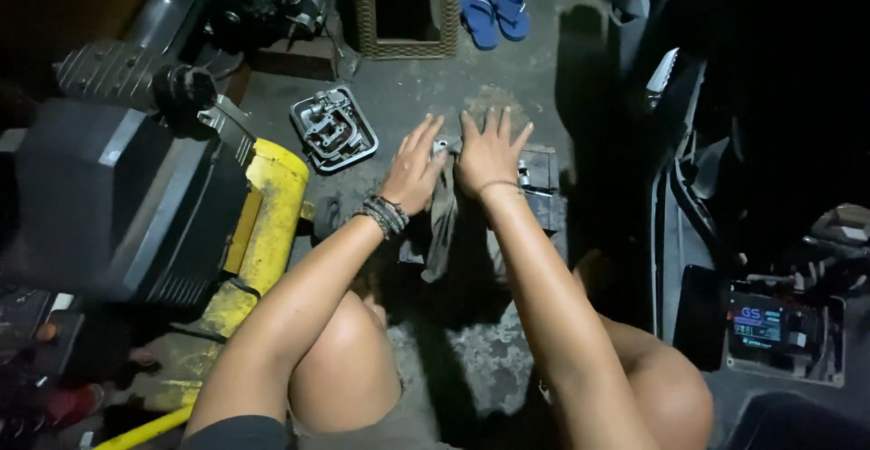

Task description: Cleaning a motorcycle engine cylinder head by wiping it thoroughly with a cloth.

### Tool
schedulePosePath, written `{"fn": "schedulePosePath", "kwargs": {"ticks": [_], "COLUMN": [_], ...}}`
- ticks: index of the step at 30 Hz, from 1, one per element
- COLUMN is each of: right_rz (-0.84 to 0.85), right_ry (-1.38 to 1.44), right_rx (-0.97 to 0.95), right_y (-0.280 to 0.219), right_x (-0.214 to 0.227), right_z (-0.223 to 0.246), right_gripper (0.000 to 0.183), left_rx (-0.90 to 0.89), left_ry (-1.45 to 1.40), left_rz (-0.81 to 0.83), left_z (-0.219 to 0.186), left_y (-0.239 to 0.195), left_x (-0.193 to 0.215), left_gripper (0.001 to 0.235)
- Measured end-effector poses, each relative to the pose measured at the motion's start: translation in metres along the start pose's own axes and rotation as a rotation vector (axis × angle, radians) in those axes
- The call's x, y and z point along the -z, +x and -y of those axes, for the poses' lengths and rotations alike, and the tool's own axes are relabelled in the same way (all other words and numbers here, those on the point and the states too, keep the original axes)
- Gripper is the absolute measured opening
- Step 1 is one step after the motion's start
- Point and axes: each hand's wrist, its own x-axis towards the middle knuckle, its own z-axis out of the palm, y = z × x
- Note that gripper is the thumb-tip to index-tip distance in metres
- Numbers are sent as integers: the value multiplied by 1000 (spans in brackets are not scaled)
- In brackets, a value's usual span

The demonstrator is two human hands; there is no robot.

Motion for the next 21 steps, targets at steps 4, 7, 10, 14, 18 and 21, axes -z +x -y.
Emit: {"fn": "schedulePosePath", "kwargs": {"ticks": [4,7,10,14,18,21], "right_rz": [4,-15,-72,-84,17,74], "right_ry": [7,59,-31,-27,-35,10], "right_rx": [31,43,51,20,36,45], "right_y": [-43,-37,-10,5,-27,-53], "right_x": [12,23,16,11,26,52], "right_z": [-4,2,6,5,-3,3], "right_gripper": [72,76,55,50,78,79], "left_rx": [139,264,241,280,342,312], "left_ry": [-28,-54,-58,19,17,-48], "left_rz": [-32,8,23,73,100,97], "left_z": [37,42,40,41,49,40], "left_y": [-5,-2,-2,-2,-2,-3], "left_x": [-7,-6,-5,1,-2,0], "left_gripper": [53,56,56,59,68,67]}}
